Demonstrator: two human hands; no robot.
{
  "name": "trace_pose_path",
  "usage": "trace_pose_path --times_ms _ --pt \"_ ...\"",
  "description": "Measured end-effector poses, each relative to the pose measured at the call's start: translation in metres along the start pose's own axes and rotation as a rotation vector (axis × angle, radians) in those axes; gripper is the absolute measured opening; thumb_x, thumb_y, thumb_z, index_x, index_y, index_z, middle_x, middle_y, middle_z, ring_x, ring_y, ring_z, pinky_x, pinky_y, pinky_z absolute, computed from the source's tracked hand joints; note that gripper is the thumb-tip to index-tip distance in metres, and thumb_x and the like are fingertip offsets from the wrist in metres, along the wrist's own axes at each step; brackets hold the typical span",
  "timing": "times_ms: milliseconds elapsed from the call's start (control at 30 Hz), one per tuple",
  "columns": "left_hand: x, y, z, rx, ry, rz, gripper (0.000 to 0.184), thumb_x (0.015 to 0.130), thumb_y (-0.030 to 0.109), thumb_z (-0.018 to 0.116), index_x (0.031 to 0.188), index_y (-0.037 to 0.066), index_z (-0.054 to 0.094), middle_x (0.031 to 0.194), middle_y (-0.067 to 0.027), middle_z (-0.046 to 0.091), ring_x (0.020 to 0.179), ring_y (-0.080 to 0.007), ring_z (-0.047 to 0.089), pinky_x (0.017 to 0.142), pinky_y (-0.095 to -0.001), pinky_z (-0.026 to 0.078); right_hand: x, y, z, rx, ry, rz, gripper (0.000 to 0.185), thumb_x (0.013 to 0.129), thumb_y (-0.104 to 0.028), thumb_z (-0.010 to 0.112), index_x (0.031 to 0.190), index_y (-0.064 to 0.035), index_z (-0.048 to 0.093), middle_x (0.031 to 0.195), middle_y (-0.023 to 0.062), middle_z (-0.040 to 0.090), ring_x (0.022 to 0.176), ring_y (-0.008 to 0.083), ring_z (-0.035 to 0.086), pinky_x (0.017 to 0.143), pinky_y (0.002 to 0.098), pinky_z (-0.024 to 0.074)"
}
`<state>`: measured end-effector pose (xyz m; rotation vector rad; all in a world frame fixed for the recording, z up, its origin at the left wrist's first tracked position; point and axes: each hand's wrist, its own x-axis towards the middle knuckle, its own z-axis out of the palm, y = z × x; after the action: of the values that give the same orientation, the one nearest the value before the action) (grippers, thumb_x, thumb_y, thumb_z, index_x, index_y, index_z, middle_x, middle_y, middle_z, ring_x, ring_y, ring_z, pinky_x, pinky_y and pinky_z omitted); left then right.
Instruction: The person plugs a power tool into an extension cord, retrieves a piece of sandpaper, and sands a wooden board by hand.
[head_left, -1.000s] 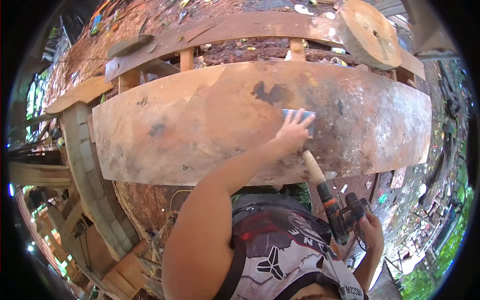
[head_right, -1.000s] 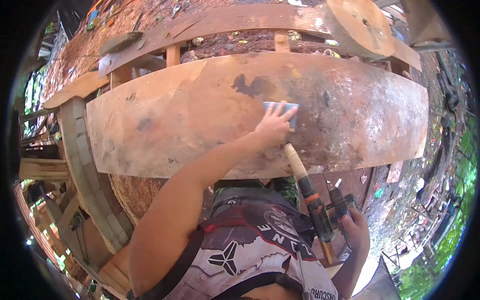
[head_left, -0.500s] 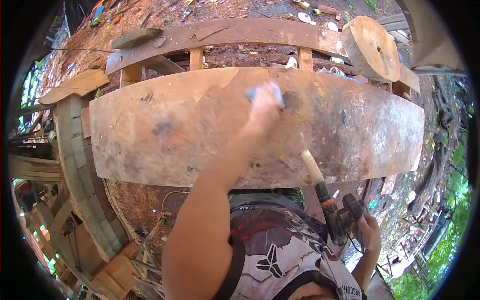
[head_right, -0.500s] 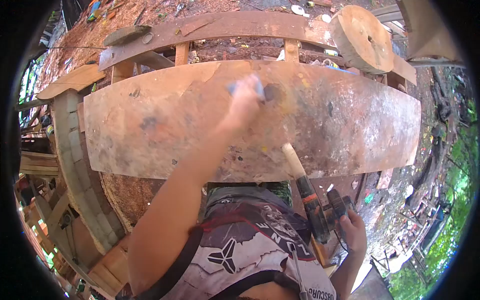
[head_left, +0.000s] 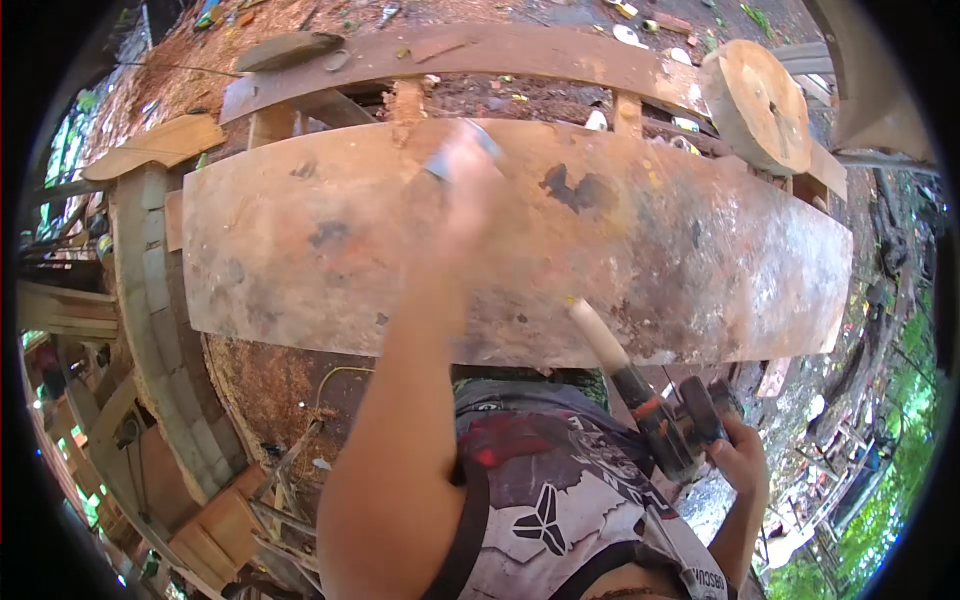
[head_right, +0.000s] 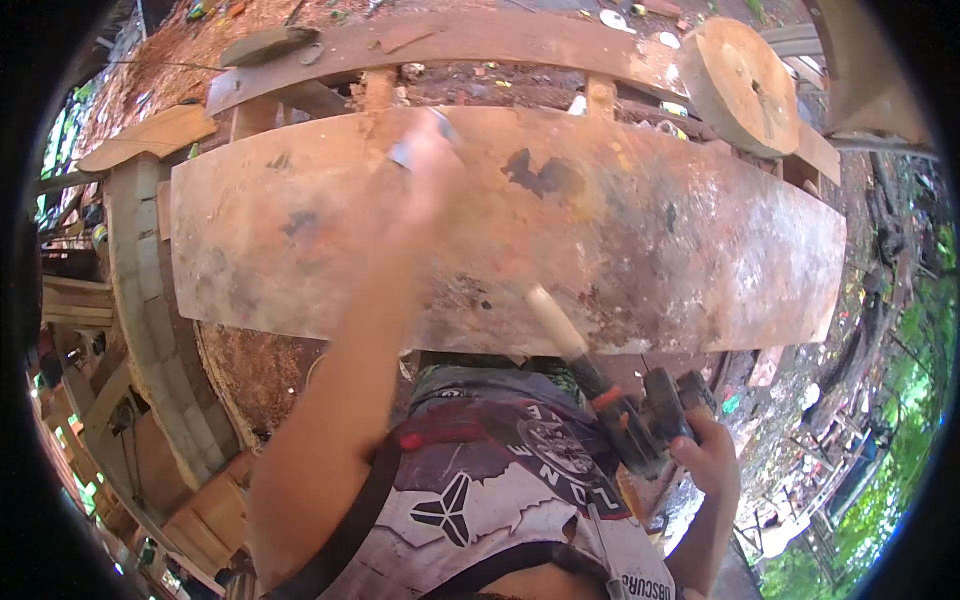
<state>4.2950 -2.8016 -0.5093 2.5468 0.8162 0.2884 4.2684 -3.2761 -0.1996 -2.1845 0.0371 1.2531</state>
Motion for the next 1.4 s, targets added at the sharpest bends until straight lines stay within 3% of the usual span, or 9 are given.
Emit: trace_pose_path --times_ms 100,267,467,533,633,867,1000,1233,1400 --pt "-0.112 0.051 0.039 -0.074 -0.028 0.532 0.044 0.095 0.014 0.049 0.131 -0.01 0.052 0.13 -0.0275 0.055 0.122 -0.0377 0.053 0.109 -0.0495 0.037 0.001 0.024 -0.02 0.082 0.014 0.03 0.08 0.075 -0.074 0.07 0.1 0.0018 0.069 0.071 -0.0002 0.06 0.062 0.0076 0.054 0.054 0.0249 0.0402" --pt "-0.039 0.013 0.035 0.344 0.128 0.428 0.043 0.092 0.014 0.05 0.127 -0.01 0.056 0.132 -0.0265 0.056 0.122 -0.0349 0.055 0.106 -0.0477 0.041 -0.014 0.001 -0.058 0.059 0.084 0.088 0.076 0.076 -0.068 0.072 0.103 0.0032 0.067 0.071 0.0015 0.063 0.059 0.0084 0.059 0.05 0.024 0.042" --pt "-0.117 0.003 0.018 0.293 0.147 0.424 0.056 0.086 0.014 0.051 0.137 -0.009 0.048 0.137 -0.0243 0.056 0.123 -0.0322 0.056 0.104 -0.0441 0.042 -0.026 -0.031 -0.021 -0.526 0.134 0.156 0.072 0.071 -0.066 0.074 0.105 -0.0021 0.072 0.083 0.0153 0.064 0.083 0.0306 0.066 0.078 0.041 0.0493" --pt "-0.131 -0.033 -0.013 -0.078 -0.115 0.441 0.056 0.086 0.012 0.051 0.137 -0.01 0.048 0.137 -0.0266 0.054 0.129 -0.0355 0.053 0.108 -0.0448 0.04 -0.03 -0.038 -0.006 -0.447 0.034 0.161 0.072 0.072 -0.065 0.075 0.105 -0.001 0.072 0.081 0.0122 0.064 0.078 0.0258 0.065 0.073 0.039 0.0496" --pt "-0.053 -0.086 -0.044 0.042 0.1 0.066 0.054 0.086 0.01 0.052 0.136 -0.009 0.051 0.139 -0.0242 0.054 0.133 -0.035 0.049 0.11 -0.0458 0.039 -0.034 -0.04 0.025 -0.271 0.02 0.101 0.075 0.072 -0.067 0.076 0.103 0.0019 0.071 0.081 0.0063 0.064 0.072 0.0151 0.062 0.066 0.0322 0.048" --pt "-0.097 -0.053 -0.014 -0.154 0.06 0.508 0.065 0.088 0.011 0.052 0.144 -0.015 0.033 0.133 -0.0342 0.051 0.117 -0.041 0.055 0.102 -0.0463 0.043 -0.032 -0.054 0.077 -0.046 0.055 0.015 0.08 0.075 -0.075 0.07 0.095 0.0017 0.069 0.071 -0.0001 0.062 0.064 0.0082 0.056 0.056 0.0256 0.0432" --pt "0.062 -0.126 -0.069 -0.069 0.1 -0.068 0.026 0.086 0.008 0.051 0.108 -0.004 0.058 0.112 -0.025 0.06 0.105 -0.0385 0.058 0.092 -0.0461 0.046 -0.046 -0.057 0.093 -0.063 0.056 0.038 0.077 0.075 -0.073 0.071 0.094 0.0012 0.07 0.07 -0.0005 0.06 0.064 0.0079 0.056 0.056 0.0254 0.0423" --pt "-0.097 -0.101 -0.047 -0.064 0.132 0.432 0.04 0.089 0.007 0.047 0.125 -0.009 0.054 0.124 -0.0277 0.059 0.121 -0.0417 0.054 0.101 -0.0499 0.042 -0.054 -0.062 0.107 -0.041 0.085 0.119 0.076 0.073 -0.075 0.071 0.086 0.0004 0.069 0.064 -0.0006 0.059 0.059 0.0094 0.056 0.052 0.0267 0.0415" --pt "0.028 -0.197 -0.114 -0.121 0.13 -0.158 0.038 0.089 0.004 0.049 0.125 -0.006 0.055 0.112 -0.0257 0.064 0.108 -0.0407 0.061 0.089 -0.0476 0.049 -0.04 -0.069 0.12 -0.12 0.073 0.011 0.074 0.075 -0.072 0.072 0.089 0.0012 0.068 0.066 0.0001 0.06 0.061 0.0093 0.056 0.054 0.0268 0.0424"
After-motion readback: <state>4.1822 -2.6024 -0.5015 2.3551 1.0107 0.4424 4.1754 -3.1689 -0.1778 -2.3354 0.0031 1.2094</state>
